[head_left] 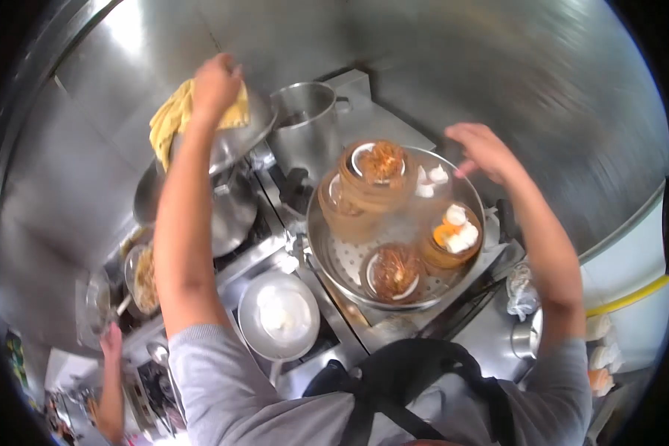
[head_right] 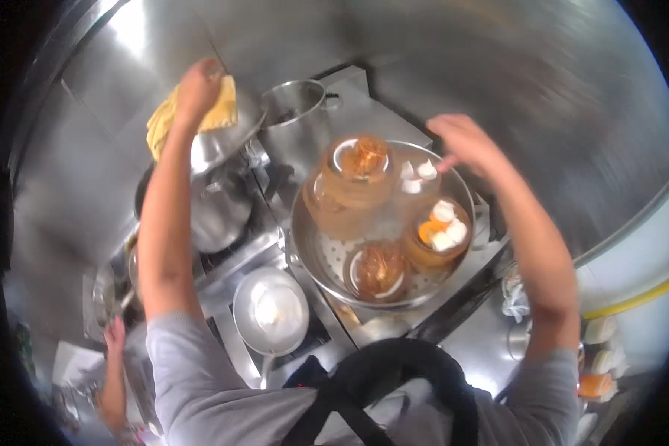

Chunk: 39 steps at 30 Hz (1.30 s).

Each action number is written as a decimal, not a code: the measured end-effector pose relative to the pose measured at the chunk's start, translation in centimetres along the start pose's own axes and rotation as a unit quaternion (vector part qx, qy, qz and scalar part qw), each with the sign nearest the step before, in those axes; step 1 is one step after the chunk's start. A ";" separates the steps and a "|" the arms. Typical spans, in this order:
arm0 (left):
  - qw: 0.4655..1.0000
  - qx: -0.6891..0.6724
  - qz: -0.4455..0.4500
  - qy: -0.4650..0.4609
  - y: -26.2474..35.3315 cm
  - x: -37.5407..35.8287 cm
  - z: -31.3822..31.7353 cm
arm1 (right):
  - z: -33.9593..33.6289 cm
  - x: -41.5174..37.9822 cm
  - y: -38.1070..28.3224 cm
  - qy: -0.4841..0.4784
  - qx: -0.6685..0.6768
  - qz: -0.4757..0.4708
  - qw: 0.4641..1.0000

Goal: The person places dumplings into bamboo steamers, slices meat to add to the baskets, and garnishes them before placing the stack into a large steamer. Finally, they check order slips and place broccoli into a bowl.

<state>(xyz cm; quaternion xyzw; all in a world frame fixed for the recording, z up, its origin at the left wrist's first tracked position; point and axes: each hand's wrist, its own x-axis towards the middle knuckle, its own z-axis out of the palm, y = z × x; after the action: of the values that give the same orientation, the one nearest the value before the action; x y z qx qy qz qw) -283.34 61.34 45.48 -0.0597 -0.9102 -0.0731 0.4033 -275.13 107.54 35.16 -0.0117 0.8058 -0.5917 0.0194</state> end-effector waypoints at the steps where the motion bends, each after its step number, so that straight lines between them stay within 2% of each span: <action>1: 0.995 0.090 0.041 0.009 -3.9 3.0 0.3 | -2.0 -3.1 -0.2 -0.010 -0.034 -0.008 0.999; 2: 0.948 0.247 0.006 -0.199 -9.3 8.1 1.6 | -4.6 -7.1 0.8 0.022 -0.056 0.011 0.998; 3: 0.924 0.290 -0.023 -0.248 -11.9 9.7 2.4 | -6.0 -10.3 1.9 0.043 -0.066 0.025 0.997; 6: 0.865 0.338 0.078 -0.363 -24.3 14.1 9.8 | -8.8 -18.4 5.3 0.125 -0.103 0.107 0.981; 7: 0.906 0.226 -0.130 -0.333 -18.4 12.4 7.2 | -8.3 -20.6 4.4 0.169 -0.103 0.156 0.968; 10: 0.930 0.244 -0.045 -0.271 -23.4 13.0 10.1 | -9.3 -25.4 6.9 0.212 -0.090 0.180 0.956; 11: 0.940 0.230 -0.024 -0.251 -22.4 12.3 9.6 | -9.2 -26.4 8.0 0.235 -0.046 0.170 0.956; 12: 0.961 0.174 -0.042 -0.212 -21.5 11.8 8.8 | -9.0 -26.9 8.5 0.237 -0.043 0.169 0.956; 13: 0.960 0.177 -0.044 -0.215 -20.3 11.1 7.9 | -8.7 -27.6 9.1 0.246 -0.032 0.156 0.956; 15: 0.982 0.048 0.005 -0.183 -17.5 10.2 6.4 | -8.3 -28.2 9.5 0.247 -0.023 0.145 0.958; 21: 0.988 -0.008 0.101 -0.119 4.1 4.9 -3.5 | -6.4 -30.4 8.4 0.209 -0.027 0.098 0.973; 24: 0.989 -0.015 0.099 -0.110 13.6 1.1 -4.1 | -5.9 -33.1 7.9 0.179 -0.008 0.082 0.980; 25: 0.987 -0.051 0.063 -0.141 17.9 -1.3 -5.3 | -5.8 -34.3 8.5 0.183 0.004 0.070 0.981; 27: 0.983 -0.043 0.098 -0.146 21.9 -3.8 -4.4 | -6.0 -37.0 10.6 0.175 0.018 0.050 0.983; 28: 0.980 -0.071 0.085 -0.165 23.4 -5.1 -3.6 | -6.1 -38.6 11.5 0.167 0.030 0.031 0.985; 31: 0.978 -0.057 0.084 -0.181 27.2 -8.8 -2.4 | -6.4 -43.7 13.4 0.187 0.070 0.059 0.978; 39: 0.975 -0.015 0.094 -0.201 28.5 -13.3 2.4 | -7.1 -54.1 16.8 0.235 0.089 0.119 0.960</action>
<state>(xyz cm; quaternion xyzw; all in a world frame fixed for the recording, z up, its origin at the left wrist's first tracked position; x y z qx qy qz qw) -271.42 89.11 36.37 -0.1642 -0.9619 -0.0348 0.2157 -221.29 121.62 22.20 0.2259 0.7275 -0.6403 -0.0992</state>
